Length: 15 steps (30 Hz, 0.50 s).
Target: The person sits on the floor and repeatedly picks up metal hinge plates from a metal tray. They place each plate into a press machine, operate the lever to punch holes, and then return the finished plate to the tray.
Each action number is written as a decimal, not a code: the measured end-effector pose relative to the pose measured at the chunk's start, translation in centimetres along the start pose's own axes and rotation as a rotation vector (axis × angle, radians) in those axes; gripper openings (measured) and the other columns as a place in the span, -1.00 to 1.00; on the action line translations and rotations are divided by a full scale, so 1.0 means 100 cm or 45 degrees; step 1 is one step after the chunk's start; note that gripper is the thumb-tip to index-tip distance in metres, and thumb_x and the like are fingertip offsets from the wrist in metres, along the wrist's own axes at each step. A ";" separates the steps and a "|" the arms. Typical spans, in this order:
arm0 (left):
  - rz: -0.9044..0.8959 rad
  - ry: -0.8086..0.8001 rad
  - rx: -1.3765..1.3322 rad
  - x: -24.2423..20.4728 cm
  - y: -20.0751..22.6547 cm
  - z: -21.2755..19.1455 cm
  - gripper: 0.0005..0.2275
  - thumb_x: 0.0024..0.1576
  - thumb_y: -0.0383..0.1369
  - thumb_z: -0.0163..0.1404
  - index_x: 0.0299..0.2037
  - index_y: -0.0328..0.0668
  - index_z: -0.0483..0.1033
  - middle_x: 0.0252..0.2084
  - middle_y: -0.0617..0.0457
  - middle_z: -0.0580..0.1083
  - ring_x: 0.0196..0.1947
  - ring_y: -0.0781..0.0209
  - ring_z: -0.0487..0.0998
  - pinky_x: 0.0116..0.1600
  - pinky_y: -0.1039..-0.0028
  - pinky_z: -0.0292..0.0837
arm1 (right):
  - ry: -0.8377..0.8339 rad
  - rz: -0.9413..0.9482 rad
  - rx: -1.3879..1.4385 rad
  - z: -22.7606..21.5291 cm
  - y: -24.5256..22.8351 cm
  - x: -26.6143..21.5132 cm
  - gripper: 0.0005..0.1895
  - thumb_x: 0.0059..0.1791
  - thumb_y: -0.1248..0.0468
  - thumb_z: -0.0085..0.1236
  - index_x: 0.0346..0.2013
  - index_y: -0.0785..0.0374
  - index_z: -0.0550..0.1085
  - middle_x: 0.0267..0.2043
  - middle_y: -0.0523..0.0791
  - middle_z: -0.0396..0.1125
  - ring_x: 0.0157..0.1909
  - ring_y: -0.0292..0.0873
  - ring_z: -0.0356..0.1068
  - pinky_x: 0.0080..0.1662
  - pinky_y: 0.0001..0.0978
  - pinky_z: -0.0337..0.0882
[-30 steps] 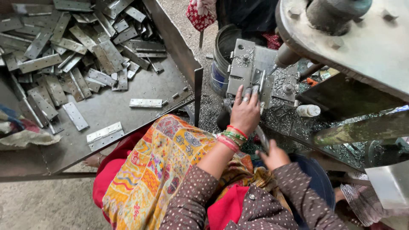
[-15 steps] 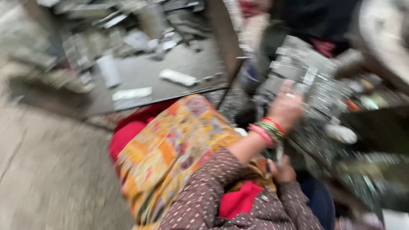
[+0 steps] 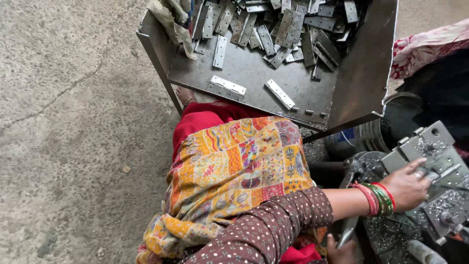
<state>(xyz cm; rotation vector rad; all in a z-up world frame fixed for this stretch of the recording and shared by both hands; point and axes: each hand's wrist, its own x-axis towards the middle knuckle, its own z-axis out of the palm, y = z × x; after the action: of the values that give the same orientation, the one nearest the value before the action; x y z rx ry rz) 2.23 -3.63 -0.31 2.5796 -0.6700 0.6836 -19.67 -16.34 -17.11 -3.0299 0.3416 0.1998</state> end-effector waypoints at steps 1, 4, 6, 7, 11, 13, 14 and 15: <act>0.023 -0.061 0.003 0.003 -0.003 -0.002 -0.73 -0.01 -0.26 -0.14 -0.35 0.01 0.68 0.06 -0.06 0.53 0.03 0.12 0.60 0.55 0.00 -0.09 | 0.086 0.005 0.049 0.006 -0.006 -0.002 -0.24 -0.20 -0.14 0.41 -0.05 0.46 0.45 -0.34 0.18 0.48 -0.24 0.21 0.52 -0.01 0.04 0.49; 0.064 -0.231 -0.002 -0.011 -0.001 -0.012 -0.72 0.07 -0.31 -0.18 -0.29 0.01 0.68 0.04 -0.03 0.52 0.09 0.14 0.59 0.60 -0.02 -0.15 | -0.035 0.111 0.107 0.002 -0.001 -0.006 -0.30 -0.19 -0.12 0.42 -0.12 0.45 0.46 -0.36 0.18 0.51 -0.25 0.21 0.55 -0.01 0.05 0.51; 0.071 -0.246 0.007 -0.009 -0.003 -0.017 -0.72 0.09 -0.30 -0.18 -0.26 -0.01 0.67 -0.01 -0.02 0.54 0.14 0.11 0.57 0.61 -0.03 -0.19 | -0.134 0.111 0.199 -0.018 0.008 0.012 -0.33 -0.21 -0.13 0.40 -0.17 0.43 0.49 -0.32 0.20 0.53 -0.22 0.21 0.56 0.00 0.07 0.51; 0.079 -0.204 0.010 -0.005 -0.006 -0.019 -0.73 0.06 -0.30 -0.17 -0.30 0.00 0.67 0.05 -0.04 0.53 0.11 0.10 0.57 0.57 -0.05 -0.20 | -0.152 0.054 0.280 -0.035 0.017 0.028 -0.31 -0.22 -0.15 0.38 -0.16 0.43 0.49 -0.29 0.21 0.52 -0.20 0.21 0.57 0.00 0.07 0.51; 0.063 -0.258 0.011 0.002 -0.010 -0.019 -0.75 0.04 -0.30 -0.16 -0.34 0.02 0.67 0.06 -0.03 0.53 0.09 0.10 0.56 0.54 -0.07 -0.23 | -0.219 -0.045 0.366 -0.069 0.041 0.052 -0.24 -0.23 -0.23 0.34 -0.14 0.42 0.49 -0.20 0.26 0.51 -0.15 0.24 0.56 0.00 0.09 0.49; 0.054 -0.342 -0.001 0.016 -0.007 -0.014 -0.75 0.09 -0.31 -0.17 -0.29 0.01 0.66 -0.03 0.02 0.55 0.12 0.11 0.55 0.57 -0.05 -0.25 | -0.172 0.060 0.033 -0.068 0.043 0.051 -0.19 -0.20 -0.28 0.40 -0.13 0.44 0.48 -0.22 0.32 0.48 -0.15 0.35 0.52 0.00 0.11 0.50; 0.041 -0.384 -0.010 0.021 -0.009 -0.012 -0.74 0.11 -0.32 -0.18 -0.26 0.00 0.66 -0.07 0.04 0.55 0.13 0.12 0.55 0.58 -0.05 -0.27 | -0.136 0.104 0.063 -0.061 0.040 0.047 -0.16 -0.22 -0.29 0.41 -0.10 0.44 0.46 -0.22 0.32 0.47 -0.16 0.36 0.52 -0.02 0.12 0.48; 0.028 -0.426 -0.018 0.026 -0.009 -0.010 -0.73 0.13 -0.33 -0.18 -0.23 -0.01 0.65 -0.11 0.06 0.55 0.14 0.12 0.54 0.59 -0.05 -0.29 | -0.101 0.148 0.094 -0.050 0.033 0.038 -0.13 -0.24 -0.29 0.41 -0.07 0.43 0.43 -0.22 0.31 0.46 -0.18 0.37 0.52 -0.04 0.13 0.47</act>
<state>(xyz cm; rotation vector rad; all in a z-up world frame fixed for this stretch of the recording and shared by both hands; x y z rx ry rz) 4.35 -3.32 1.70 2.7024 -0.8011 0.2514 -16.19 -20.81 -12.95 -2.9218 0.5071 0.3074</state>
